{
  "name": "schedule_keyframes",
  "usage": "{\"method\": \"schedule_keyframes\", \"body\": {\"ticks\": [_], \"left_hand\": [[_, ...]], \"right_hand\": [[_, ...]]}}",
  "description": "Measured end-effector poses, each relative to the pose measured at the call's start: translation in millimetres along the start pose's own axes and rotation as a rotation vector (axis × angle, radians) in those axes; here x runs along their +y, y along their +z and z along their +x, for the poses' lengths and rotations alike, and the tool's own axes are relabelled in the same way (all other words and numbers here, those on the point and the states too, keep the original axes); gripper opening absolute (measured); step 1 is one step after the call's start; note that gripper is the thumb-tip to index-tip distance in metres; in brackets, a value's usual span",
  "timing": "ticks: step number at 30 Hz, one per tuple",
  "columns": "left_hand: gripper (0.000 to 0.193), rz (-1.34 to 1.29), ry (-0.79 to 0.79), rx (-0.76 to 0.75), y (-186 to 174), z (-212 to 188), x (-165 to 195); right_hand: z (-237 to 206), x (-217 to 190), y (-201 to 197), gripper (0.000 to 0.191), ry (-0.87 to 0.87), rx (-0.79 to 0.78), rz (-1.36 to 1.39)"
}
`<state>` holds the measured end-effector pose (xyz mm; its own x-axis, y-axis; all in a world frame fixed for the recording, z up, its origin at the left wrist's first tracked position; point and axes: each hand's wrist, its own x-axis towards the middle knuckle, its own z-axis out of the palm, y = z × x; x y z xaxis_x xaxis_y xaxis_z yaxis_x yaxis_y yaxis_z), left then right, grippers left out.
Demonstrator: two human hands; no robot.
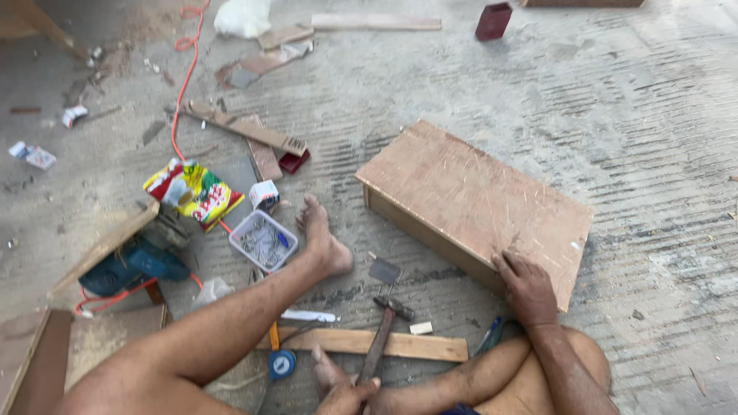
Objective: The person sits on the floor and assembles a wooden box by hammering nails into the edges of a plywood panel. They repeatedly pick up nails, position them, and strike them with a hammer to secure the box structure.
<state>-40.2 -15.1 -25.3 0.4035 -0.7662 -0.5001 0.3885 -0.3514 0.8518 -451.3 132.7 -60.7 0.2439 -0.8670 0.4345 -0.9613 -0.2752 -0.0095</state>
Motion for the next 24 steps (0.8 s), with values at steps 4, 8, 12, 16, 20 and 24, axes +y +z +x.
{"method": "schedule_keyframes", "body": {"ticks": [4,8,12,16,20,24], "left_hand": [[0.101,0.113,-0.006,-0.027,-6.3,-1.6,4.5],[0.101,0.041,-0.072,-0.001,-12.4,-4.4,11.8],[0.102,0.040,-0.026,-0.011,-18.7,1.0,13.1],[0.103,0.006,-0.088,-0.038,-23.3,9.7,12.6],[0.100,0.046,-0.107,-0.020,-22.8,12.0,13.8],[0.100,0.045,-0.098,-0.051,-21.8,11.0,14.1]], "right_hand": [[-4.0,27.3,-5.4,0.038,0.051,-0.014,-0.027],[-7.9,51.5,-17.9,0.036,0.044,-0.125,-0.122],[-10.0,52.6,-18.2,0.035,-0.003,-0.143,-0.172],[-4.2,39.4,-21.4,0.031,0.065,-0.171,-0.193],[-1.6,1.4,-24.5,0.029,0.049,-0.101,-0.165],[-4.7,-84.1,18.1,0.021,-0.007,-0.135,0.233]]}}
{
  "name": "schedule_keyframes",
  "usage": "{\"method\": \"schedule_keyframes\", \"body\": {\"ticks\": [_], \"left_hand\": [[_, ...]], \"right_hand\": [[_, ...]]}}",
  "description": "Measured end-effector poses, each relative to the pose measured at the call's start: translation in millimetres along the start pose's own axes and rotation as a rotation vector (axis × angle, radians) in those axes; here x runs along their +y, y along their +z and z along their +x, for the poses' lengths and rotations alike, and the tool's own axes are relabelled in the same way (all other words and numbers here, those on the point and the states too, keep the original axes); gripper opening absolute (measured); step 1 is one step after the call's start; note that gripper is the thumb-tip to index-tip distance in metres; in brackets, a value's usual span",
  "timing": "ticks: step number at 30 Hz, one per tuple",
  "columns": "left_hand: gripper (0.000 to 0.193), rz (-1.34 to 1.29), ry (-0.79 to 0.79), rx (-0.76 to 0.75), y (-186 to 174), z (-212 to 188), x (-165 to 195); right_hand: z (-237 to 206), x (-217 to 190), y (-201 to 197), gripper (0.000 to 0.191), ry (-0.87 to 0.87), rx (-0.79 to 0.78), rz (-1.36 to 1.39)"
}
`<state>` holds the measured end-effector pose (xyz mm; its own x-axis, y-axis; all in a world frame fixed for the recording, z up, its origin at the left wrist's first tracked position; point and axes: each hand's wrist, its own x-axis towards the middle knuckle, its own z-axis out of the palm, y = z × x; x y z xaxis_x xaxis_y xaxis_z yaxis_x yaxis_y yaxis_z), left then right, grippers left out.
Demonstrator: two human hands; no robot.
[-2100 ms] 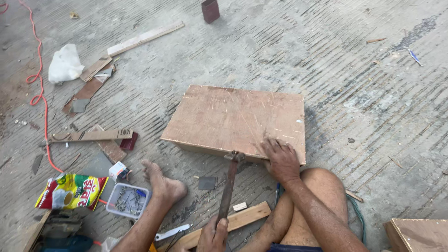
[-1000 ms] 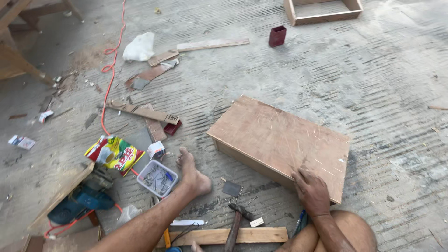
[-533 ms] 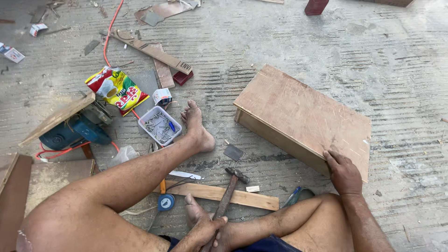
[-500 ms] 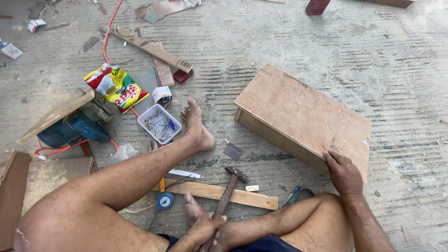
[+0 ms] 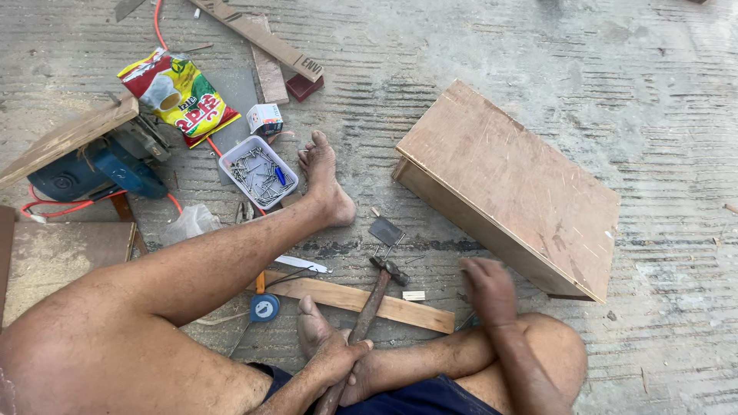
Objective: The person sits on the floor and assembles a wooden box by hammering nails into the edges of a plywood panel. They repeatedly pick up nails, position them, and strike them with a hammer to secure the box structure.
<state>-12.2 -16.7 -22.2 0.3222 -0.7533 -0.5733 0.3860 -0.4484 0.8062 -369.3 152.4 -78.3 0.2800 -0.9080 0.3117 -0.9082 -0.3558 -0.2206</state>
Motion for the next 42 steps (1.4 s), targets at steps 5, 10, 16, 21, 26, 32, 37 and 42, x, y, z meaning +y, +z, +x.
{"method": "schedule_keyframes", "body": {"ticks": [5,10,16,21,26,32,37,42], "left_hand": [[0.101,-0.052,0.046,0.013,-3.7,7.0,0.0],[0.103,-0.026,0.008,0.017,-3.5,18.7,-3.3],[0.098,-0.078,0.150,0.183,16.4,21.7,-11.9],[0.098,-0.039,0.031,0.090,21.5,12.9,-8.6],[0.101,0.016,0.052,0.037,28.7,0.2,-0.2],[0.102,0.037,0.068,0.058,34.3,-8.3,3.2],[0.105,-0.006,0.035,0.026,30.9,-5.2,-0.4],[0.103,-0.006,0.030,0.046,34.3,-1.3,-4.9]], "right_hand": [[42.5,-62.5,78.9,0.021,0.317,-0.223,0.225],[91.7,-86.2,99.1,0.032,0.772,-0.393,0.232],[116.3,-102.9,97.1,0.032,0.820,-0.366,0.056],[130.4,-104.4,87.0,0.025,0.877,-0.439,0.014],[140.2,-98.4,78.8,0.027,1.046,-0.441,0.085],[129.7,-98.1,68.2,0.020,0.805,-0.312,0.293],[102.6,-29.2,17.4,0.009,0.420,0.168,0.451],[97.7,75.0,-12.0,0.009,0.643,0.139,0.662]]}}
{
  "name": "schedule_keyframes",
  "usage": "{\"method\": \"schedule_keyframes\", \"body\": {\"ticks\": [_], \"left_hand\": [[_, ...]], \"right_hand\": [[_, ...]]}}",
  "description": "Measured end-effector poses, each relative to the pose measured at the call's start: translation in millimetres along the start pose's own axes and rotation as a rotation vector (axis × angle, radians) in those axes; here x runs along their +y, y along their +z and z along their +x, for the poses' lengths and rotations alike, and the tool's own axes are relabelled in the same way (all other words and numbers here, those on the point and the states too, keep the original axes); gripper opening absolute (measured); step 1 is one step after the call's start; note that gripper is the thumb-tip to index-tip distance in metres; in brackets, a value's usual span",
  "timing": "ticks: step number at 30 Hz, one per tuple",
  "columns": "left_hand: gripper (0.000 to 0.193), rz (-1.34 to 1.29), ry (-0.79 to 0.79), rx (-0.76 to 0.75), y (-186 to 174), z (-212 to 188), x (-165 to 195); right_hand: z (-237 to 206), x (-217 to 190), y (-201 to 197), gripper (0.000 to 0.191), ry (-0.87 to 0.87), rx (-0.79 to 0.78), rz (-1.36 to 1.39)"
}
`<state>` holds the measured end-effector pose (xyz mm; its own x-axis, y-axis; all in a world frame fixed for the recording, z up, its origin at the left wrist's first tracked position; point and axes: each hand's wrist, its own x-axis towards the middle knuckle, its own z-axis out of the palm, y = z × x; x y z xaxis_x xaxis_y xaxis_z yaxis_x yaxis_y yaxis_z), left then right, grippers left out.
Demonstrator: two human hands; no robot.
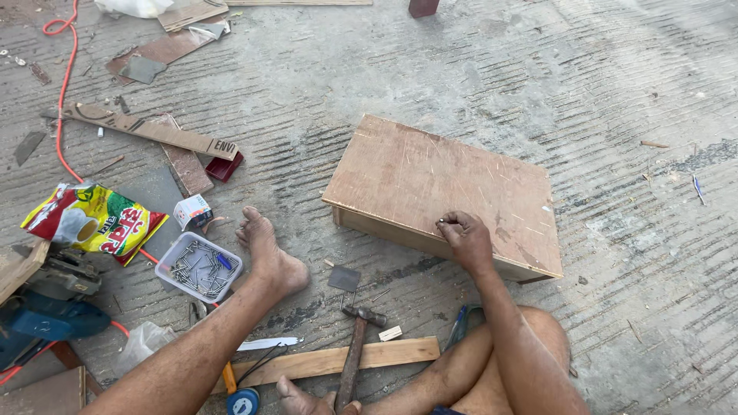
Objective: The person sits on the floor and assembles a wooden box by hammering nails into the edges of a plywood panel. They repeatedly pick up nails, position them, and strike them with a hammer to secure the box structure.
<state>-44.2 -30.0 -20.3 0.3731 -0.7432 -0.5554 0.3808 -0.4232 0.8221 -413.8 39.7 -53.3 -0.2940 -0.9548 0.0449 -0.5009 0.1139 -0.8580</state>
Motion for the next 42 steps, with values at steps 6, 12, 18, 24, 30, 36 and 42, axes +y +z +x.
{"method": "schedule_keyframes", "body": {"ticks": [6,12,18,24,30,36,42], "left_hand": [[0.105,0.010,-0.024,-0.002,0.7,-2.6,-1.3],[0.107,-0.056,-0.092,-0.006,4.1,-10.1,1.5],[0.104,-0.006,-0.111,-0.011,5.6,-9.8,2.6],[0.104,-0.008,-0.086,0.013,6.5,-6.0,-1.7],[0.100,-0.037,-0.055,0.038,10.6,-12.8,-1.2],[0.100,-0.045,-0.033,0.037,20.7,-29.7,4.6],[0.100,-0.052,-0.197,0.015,25.8,-47.6,12.9]], "right_hand": [[17.1,30.6,-0.8,0.013,0.136,-0.055,0.195],[11.1,24.4,-0.9,0.015,0.154,0.011,0.054],[9.7,16.2,-1.0,0.016,0.118,0.008,0.015],[4.7,16.0,0.0,0.015,0.059,0.025,-0.032],[1.7,12.1,-2.2,0.015,-0.025,0.032,-0.126],[0.1,12.8,-4.3,0.018,-0.072,0.077,-0.245],[0.1,14.0,-5.4,0.022,0.013,0.046,-0.170]]}}
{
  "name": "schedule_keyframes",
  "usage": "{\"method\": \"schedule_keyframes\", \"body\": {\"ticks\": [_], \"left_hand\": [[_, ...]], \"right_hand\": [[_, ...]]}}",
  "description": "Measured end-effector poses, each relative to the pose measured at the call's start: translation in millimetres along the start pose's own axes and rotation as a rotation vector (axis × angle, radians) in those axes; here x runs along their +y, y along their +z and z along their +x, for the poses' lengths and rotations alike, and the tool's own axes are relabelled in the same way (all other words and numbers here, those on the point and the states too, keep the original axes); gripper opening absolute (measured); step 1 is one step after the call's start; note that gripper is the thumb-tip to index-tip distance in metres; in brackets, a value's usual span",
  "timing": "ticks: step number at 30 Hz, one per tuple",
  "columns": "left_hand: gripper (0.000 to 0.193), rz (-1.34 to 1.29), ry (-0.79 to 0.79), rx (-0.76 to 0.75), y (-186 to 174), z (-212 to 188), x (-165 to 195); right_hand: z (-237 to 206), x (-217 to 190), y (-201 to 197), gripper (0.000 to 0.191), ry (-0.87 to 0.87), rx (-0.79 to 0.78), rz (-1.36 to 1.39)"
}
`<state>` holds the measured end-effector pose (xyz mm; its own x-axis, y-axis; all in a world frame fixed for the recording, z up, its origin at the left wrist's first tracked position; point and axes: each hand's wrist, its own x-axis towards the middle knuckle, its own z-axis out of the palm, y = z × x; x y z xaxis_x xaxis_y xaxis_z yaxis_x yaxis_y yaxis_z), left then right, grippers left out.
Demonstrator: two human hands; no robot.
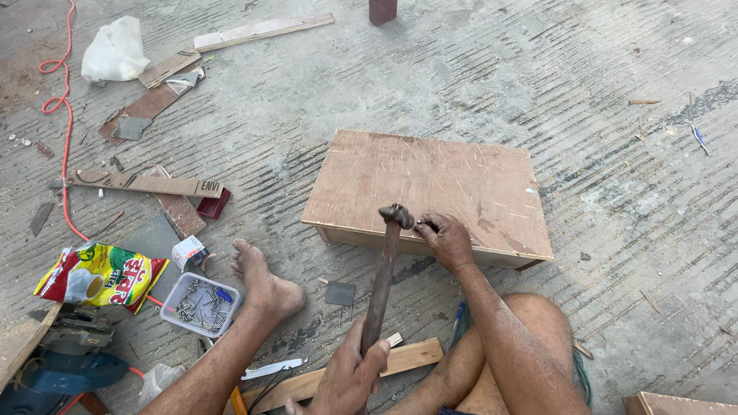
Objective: The person sits on the floor and assembles a wooden box by hammering nails into the edges of a plywood panel. They repeatedly pick up nails, position them, and strike them with a hammer to secure the box structure.
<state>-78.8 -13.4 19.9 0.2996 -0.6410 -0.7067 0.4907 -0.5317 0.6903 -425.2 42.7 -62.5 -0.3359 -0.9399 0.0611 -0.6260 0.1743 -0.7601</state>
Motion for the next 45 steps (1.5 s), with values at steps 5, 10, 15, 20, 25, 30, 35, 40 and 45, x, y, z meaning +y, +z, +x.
{"method": "schedule_keyframes", "body": {"ticks": [5,10,15,20,25,30,35,40,45], "left_hand": [[0.103,0.007,0.055,0.021,7.3,-7.6,-2.9],[0.103,0.012,0.029,0.048,9.5,-6.8,-6.6],[0.105,-0.009,0.021,0.049,6.7,6.5,-10.5],[0.107,0.014,0.141,0.050,6.2,16.7,-15.9],[0.101,-0.005,0.068,0.055,6.7,2.9,-9.5],[0.102,0.036,0.037,0.005,9.2,-15.1,0.9],[0.102,-0.006,-0.031,0.040,10.3,-12.9,0.5],[0.100,-0.005,0.002,0.045,9.4,-0.5,-3.9],[0.102,-0.010,0.083,0.031,8.8,9.8,-7.1]], "right_hand": [[0.0,1.7,-1.5,0.023,-0.088,0.061,-0.040],[-1.7,-1.3,-1.8,0.025,-0.037,0.064,-0.065],[3.0,-12.3,-3.2,0.023,-0.062,0.045,-0.067],[7.0,-17.5,-5.2,0.022,0.001,0.009,-0.009],[11.0,-19.2,4.4,0.021,0.037,-0.084,0.099],[12.3,-21.3,17.9,0.023,-0.025,-0.046,0.046],[9.7,-19.0,19.6,0.021,-0.022,-0.024,0.035],[9.4,-16.8,19.6,0.021,-0.010,-0.019,0.033],[10.1,-13.7,22.5,0.024,-0.035,0.007,-0.016]]}}
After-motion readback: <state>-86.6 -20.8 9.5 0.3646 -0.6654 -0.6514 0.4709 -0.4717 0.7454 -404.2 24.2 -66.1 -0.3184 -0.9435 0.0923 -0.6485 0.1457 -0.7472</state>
